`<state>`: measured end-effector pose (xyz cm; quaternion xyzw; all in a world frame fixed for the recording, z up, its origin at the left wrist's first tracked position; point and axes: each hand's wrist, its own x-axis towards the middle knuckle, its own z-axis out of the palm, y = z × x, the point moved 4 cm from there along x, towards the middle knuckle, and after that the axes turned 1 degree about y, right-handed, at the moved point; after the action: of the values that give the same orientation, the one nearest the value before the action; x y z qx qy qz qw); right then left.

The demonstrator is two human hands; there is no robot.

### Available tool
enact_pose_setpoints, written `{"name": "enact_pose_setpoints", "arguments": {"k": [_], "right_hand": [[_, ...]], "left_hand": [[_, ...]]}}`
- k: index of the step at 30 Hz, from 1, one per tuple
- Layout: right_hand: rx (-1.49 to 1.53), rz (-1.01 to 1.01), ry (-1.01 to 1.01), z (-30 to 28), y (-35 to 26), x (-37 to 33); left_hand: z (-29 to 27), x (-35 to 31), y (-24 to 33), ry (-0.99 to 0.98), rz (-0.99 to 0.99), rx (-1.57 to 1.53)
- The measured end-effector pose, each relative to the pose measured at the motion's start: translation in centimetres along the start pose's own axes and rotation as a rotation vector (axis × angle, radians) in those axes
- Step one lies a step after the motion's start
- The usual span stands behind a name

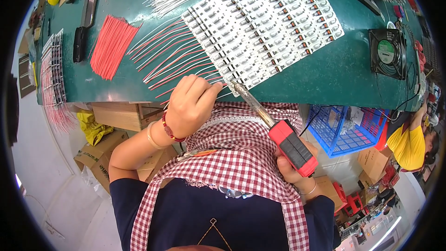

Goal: The person solders white wires and red wires onto an LED board assembly with a soldering iron.

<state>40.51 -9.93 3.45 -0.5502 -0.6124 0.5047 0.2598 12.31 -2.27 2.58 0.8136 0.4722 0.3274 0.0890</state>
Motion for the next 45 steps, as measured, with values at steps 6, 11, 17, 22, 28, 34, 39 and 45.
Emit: {"name": "enact_pose_setpoints", "arguments": {"k": [6,11,17,22,28,34,39,45], "right_hand": [[0.031,0.021,0.000,0.0,0.5,0.1],[0.049,-0.005,0.015,0.0,1.4,-0.1],[0.068,-0.007,0.003,-0.3,1.7,-0.1],[0.007,-0.001,-0.042,-0.1,1.7,-0.2],[-0.050,-0.049,0.009,0.5,1.2,0.0],[-0.018,-0.054,0.015,0.4,0.8,0.2],[0.015,-0.024,0.004,0.5,1.1,0.5],[0.073,0.041,0.015,0.4,2.1,0.0]], "left_hand": [[0.1,0.0,-0.5,-0.010,-0.028,0.017],[-0.2,0.0,-0.6,0.058,-0.064,-0.023],[0.5,0.0,0.1,0.014,-0.080,0.012],[0.7,0.0,0.2,-0.018,-0.119,0.022],[0.5,0.2,0.1,-0.049,-0.119,0.057],[0.6,0.1,-0.3,-0.048,-0.129,0.045],[0.5,0.1,-0.4,-0.054,-0.138,0.053],[-1.0,0.5,-1.0,-0.093,-0.186,0.166]]}}
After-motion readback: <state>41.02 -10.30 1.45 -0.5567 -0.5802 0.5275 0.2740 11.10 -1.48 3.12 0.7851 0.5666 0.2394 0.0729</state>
